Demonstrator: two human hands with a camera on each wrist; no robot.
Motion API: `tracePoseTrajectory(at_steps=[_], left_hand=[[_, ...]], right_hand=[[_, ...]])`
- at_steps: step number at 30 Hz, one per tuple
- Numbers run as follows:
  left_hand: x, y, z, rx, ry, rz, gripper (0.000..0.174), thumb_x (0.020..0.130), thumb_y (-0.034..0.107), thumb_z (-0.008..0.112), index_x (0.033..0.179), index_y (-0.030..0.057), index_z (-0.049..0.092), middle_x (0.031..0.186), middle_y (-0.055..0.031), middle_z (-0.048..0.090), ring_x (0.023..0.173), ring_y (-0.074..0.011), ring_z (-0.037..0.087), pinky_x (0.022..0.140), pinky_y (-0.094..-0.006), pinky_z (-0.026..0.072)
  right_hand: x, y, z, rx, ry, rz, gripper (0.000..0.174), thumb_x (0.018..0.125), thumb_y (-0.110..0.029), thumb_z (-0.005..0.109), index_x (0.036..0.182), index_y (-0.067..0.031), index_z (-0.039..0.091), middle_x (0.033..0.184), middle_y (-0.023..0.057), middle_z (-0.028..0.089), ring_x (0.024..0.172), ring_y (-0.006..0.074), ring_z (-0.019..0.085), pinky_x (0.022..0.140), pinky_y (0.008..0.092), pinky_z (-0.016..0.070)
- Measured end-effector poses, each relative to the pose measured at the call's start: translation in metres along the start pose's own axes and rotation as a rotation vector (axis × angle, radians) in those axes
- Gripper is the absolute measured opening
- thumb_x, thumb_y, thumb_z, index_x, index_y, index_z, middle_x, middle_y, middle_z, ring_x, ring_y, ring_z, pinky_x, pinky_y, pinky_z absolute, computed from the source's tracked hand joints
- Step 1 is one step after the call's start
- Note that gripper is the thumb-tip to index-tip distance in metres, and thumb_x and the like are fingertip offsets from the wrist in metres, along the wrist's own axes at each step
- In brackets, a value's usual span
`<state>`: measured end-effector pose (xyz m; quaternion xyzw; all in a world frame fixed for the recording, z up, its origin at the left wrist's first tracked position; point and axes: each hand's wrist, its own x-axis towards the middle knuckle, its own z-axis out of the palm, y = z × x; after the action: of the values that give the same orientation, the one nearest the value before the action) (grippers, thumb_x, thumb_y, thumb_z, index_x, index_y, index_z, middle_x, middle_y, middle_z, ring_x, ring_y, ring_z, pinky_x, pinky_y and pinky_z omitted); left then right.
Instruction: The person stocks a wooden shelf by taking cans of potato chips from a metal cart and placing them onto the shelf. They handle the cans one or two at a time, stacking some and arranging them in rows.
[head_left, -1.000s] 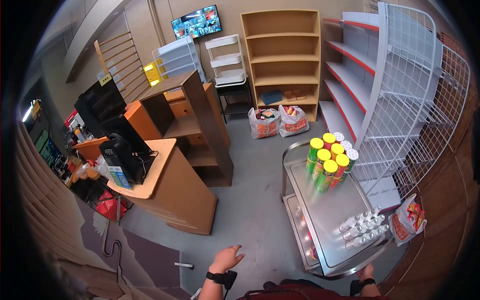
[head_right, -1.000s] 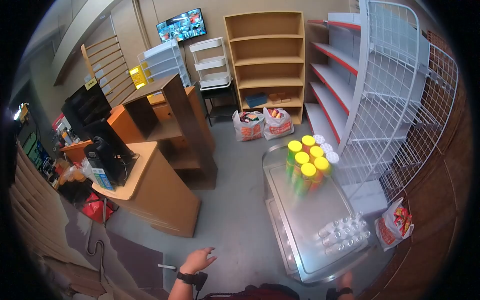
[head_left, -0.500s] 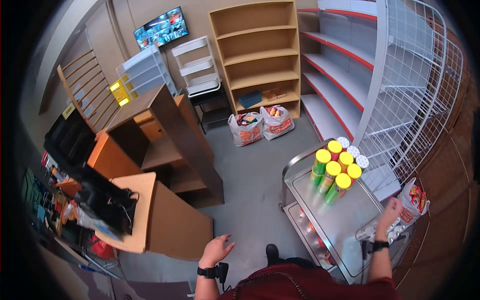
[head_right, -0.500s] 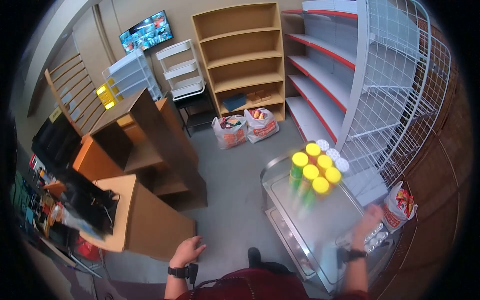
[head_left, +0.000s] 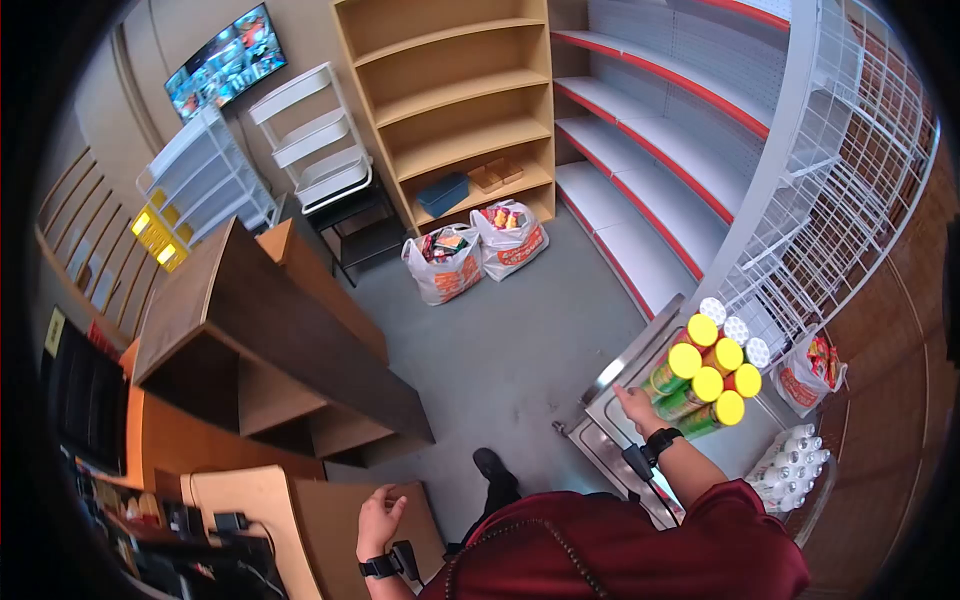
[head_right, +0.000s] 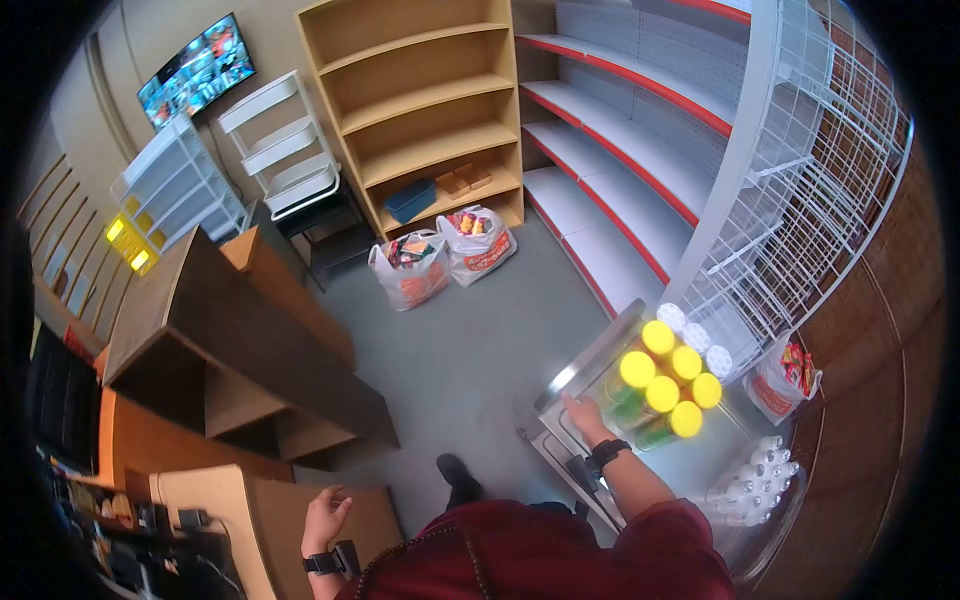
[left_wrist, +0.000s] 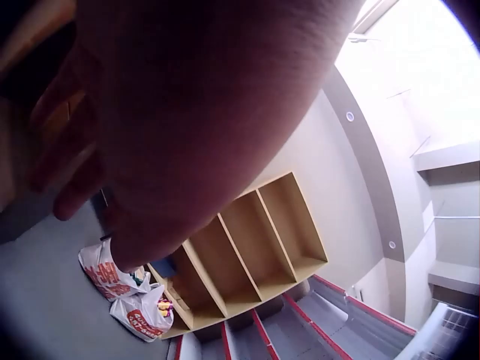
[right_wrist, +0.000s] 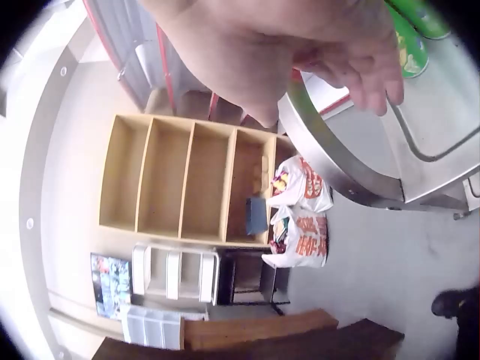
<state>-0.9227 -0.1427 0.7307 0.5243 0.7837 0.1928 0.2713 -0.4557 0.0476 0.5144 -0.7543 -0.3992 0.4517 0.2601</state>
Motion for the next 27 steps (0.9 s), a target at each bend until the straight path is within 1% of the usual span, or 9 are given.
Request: tracePoseTrajectory(at_steps=[4,5,7,8,13,15,17,23,27], left_hand=[[0.109,0.014,-0.033,0.188,-0.030,0.139,0.036,0.080,0.019,0.065,0.109,-0.0001,0.058,0.090,-0.0172,0.066,0.083,-0.0267,0.064,0.074,-0.0337,0.0506],[0.136,0.022,-0.041,0.184,-0.035,0.147,0.036,0.080,0.019,0.065,0.109,-0.0001,0.058,0.090,-0.0172,0.066,0.083,-0.0267,0.064,0.074,-0.0337,0.0506],[0.190,0.035,-0.051,0.176,-0.056,0.282,0.037,0.080,0.022,0.064,0.109,0.0003,0.058,0.091,-0.0170,0.065,0.084,-0.0301,0.063,0.076,-0.0359,0.0495],[0.216,0.040,-0.052,0.140,-0.091,0.330,0.037,0.080,0.023,0.064,0.109,0.0019,0.058,0.092,-0.0166,0.064,0.085,-0.0302,0.062,0.076,-0.0366,0.0492],[0.318,0.087,-0.051,0.256,-0.184,0.492,0.036,0.081,0.025,0.063,0.109,0.0036,0.058,0.093,-0.0163,0.063,0.087,-0.0316,0.060,0.076,-0.0378,0.0481],[0.351,0.103,-0.040,0.175,-0.264,0.498,0.036,0.081,0.025,0.062,0.110,0.0038,0.057,0.093,-0.0163,0.063,0.087,-0.0314,0.060,0.076,-0.0380,0.0481],[0.384,0.113,-0.035,0.094,-0.338,0.504,0.036,0.081,0.026,0.062,0.110,0.0040,0.057,0.094,-0.0163,0.063,0.087,-0.0312,0.060,0.076,-0.0382,0.0480],[0.476,0.130,-0.021,0.165,-0.394,0.471,0.037,0.082,0.026,0.061,0.112,0.0058,0.057,0.095,-0.0152,0.064,0.085,-0.0314,0.061,0.076,-0.0385,0.0483],[0.542,0.154,-0.022,0.241,-0.389,0.506,0.037,0.081,0.026,0.062,0.112,0.0058,0.057,0.094,-0.0154,0.064,0.083,-0.0313,0.062,0.075,-0.0386,0.0490]], right_hand=[[0.047,-0.008,0.026,0.256,0.146,0.093,0.083,0.079,-0.050,0.061,0.130,0.0095,0.033,0.085,0.0113,0.054,0.066,0.0168,0.051,0.052,0.0305,0.0423],[0.004,-0.078,0.013,0.388,0.157,0.168,0.071,0.080,-0.043,0.062,0.123,0.0105,0.043,0.117,0.0256,0.053,0.111,0.0305,0.052,0.090,0.0398,0.0410],[0.047,-0.061,0.029,0.263,0.345,0.309,0.059,0.081,-0.037,0.062,0.111,0.0126,0.051,0.106,0.0241,0.059,0.100,0.0304,0.058,0.081,0.0406,0.0450],[0.048,-0.062,0.032,0.478,0.362,0.266,0.056,0.079,-0.036,0.062,0.103,0.0138,0.052,0.072,0.0152,0.060,0.072,0.0224,0.061,0.057,0.0368,0.0463],[0.066,-0.012,0.059,0.134,0.774,0.260,0.038,0.079,-0.024,0.060,0.089,0.0119,0.052,0.086,0.0271,0.061,0.083,0.0403,0.060,0.075,0.0445,0.0454],[0.047,-0.046,0.052,-0.050,0.846,0.175,0.038,0.078,-0.023,0.062,0.089,0.0116,0.051,0.081,0.0251,0.061,0.075,0.0355,0.062,0.068,0.0426,0.0482],[0.041,-0.056,0.037,0.464,0.588,0.276,0.032,0.079,-0.022,0.064,0.090,0.0060,0.053,0.070,0.0145,0.062,0.056,0.0196,0.062,0.050,0.0331,0.0487],[0.069,-0.078,-0.002,0.615,0.705,0.399,0.032,0.082,-0.030,0.062,0.086,-0.0003,0.049,0.067,0.0079,0.056,0.052,0.0189,0.056,0.045,0.0320,0.0453],[0.089,-0.061,0.000,0.269,0.812,0.582,0.042,0.080,-0.033,0.063,0.096,0.0055,0.056,0.070,0.0114,0.060,0.052,0.0187,0.058,0.045,0.0312,0.0456]])
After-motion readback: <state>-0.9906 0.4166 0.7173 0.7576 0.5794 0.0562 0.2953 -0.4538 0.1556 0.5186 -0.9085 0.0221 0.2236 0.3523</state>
